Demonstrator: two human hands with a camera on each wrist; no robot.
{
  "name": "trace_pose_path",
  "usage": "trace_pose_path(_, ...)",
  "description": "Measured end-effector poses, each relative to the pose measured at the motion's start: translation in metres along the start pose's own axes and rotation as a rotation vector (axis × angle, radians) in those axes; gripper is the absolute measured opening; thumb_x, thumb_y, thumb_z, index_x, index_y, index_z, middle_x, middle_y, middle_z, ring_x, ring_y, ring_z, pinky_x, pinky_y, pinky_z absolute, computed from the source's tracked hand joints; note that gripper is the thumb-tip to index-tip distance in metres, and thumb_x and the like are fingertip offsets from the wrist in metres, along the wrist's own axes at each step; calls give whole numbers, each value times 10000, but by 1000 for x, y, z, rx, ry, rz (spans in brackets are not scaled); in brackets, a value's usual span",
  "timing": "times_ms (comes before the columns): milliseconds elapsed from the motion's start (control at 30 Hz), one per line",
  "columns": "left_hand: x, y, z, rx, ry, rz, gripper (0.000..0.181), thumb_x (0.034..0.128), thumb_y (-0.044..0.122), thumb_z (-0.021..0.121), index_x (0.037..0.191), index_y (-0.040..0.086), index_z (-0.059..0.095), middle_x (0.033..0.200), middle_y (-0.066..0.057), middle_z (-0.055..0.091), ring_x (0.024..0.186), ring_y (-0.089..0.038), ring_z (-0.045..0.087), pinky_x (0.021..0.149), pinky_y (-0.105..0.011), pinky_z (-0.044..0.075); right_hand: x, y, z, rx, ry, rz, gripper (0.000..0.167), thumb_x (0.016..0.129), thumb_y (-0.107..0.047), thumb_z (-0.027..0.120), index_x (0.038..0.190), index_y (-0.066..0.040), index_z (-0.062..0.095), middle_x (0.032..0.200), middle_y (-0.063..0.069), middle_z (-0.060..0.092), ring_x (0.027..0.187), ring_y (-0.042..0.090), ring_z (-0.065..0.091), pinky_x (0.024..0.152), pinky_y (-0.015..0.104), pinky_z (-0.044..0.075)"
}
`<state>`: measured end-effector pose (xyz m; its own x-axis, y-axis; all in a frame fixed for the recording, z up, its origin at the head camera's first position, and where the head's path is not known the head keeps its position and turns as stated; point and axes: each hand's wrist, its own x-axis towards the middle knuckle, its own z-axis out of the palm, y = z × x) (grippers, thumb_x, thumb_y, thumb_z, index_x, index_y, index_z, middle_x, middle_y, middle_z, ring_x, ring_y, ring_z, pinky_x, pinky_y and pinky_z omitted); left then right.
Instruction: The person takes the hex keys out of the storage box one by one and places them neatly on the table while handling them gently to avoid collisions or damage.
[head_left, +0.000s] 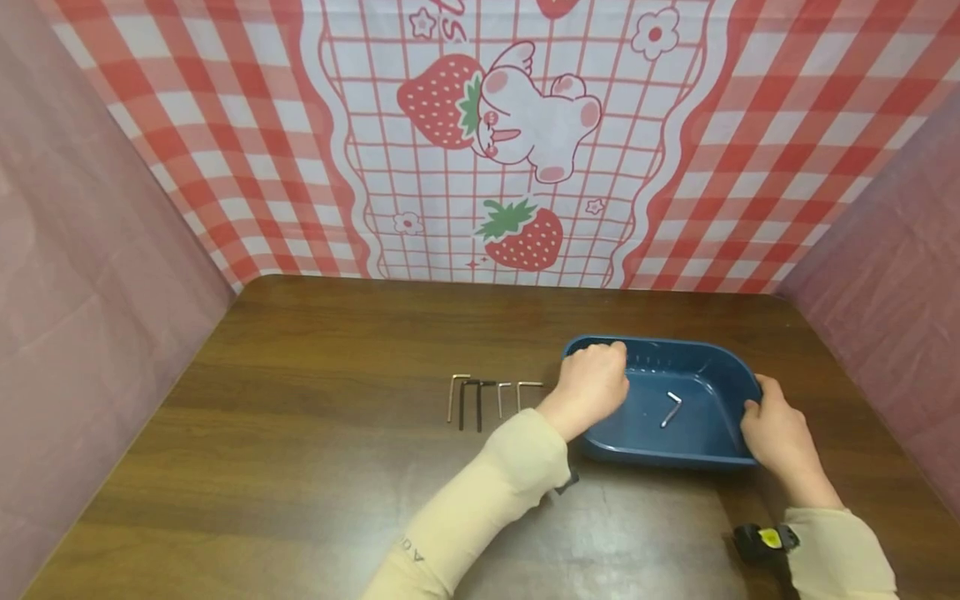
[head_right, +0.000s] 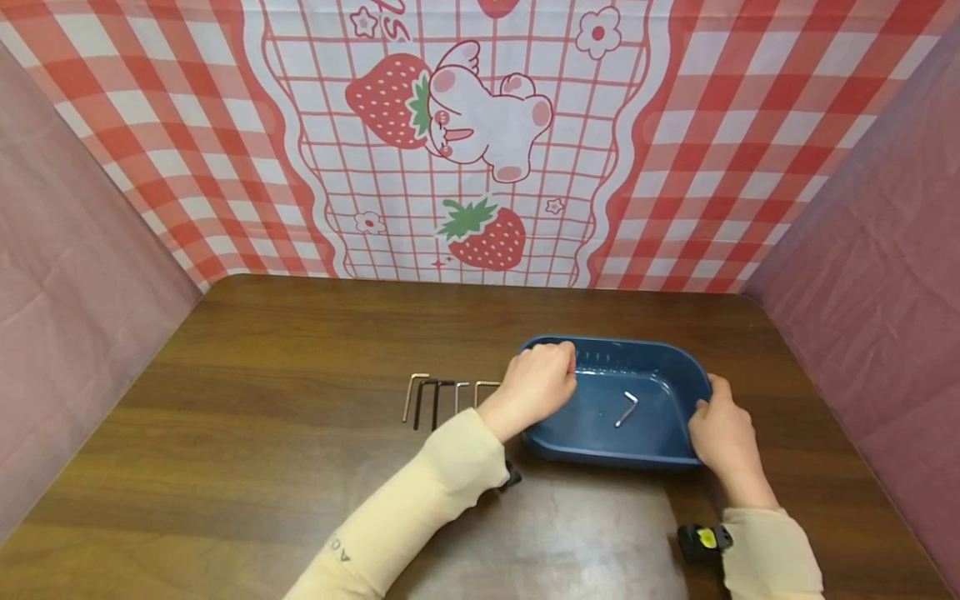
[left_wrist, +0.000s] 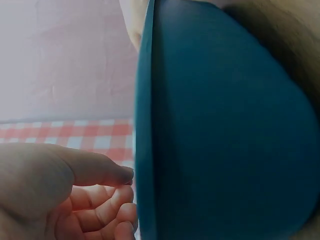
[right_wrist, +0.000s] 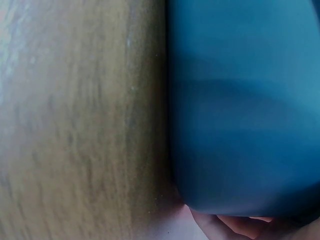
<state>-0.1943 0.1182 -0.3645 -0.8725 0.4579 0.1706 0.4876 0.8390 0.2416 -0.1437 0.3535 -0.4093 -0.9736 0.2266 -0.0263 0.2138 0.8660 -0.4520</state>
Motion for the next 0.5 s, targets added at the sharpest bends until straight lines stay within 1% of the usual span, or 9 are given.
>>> trace_pose_path(67, 2, 5, 3, -1, -11, 11, 79, 844, 235, 602, 870, 162, 588, 735, 39, 613, 616, -95, 579, 440, -233, 395, 1, 0, 0, -3, 3, -3, 459, 939, -95, 296, 1331, 119, 191, 1162, 461, 374, 993, 598, 414, 758, 612, 367)
trace_pose_path(300, 6, 28, 17, 6, -76, 41, 111, 822, 245, 625, 920, 195, 612, 839, 48, 655, 688, -82, 604, 463, -225, 413, 1, 0, 0, -8, 2, 5, 453, 941, -97, 298, 1332, 107, 194, 1161, 459, 375, 993, 601, 407, 763, 613, 362)
trace_pose_path(400, 10, 36, 22, 2, -112, 40, 142, 816, 256, 637, 949, 210, 617, 841, 61, 652, 664, -73, 584, 454, -224, 400, 0, 1, 0, -11, 10, 4, 447, 940, -92, 301, 1329, 103, 200, 1157, 459, 378, 989, 604, 405, 762, 614, 360)
trace_pose_path(500, 13, 45, 27, -5, -149, 19, 147, 820, 278, 635, 955, 223, 614, 834, 74, 645, 654, -72, 574, 458, -227, 398, 0, 1, 0, -13, 25, -7, 440, 936, -90, 310, 1321, 101, 214, 1144, 457, 390, 972, 607, 412, 747, 608, 363)
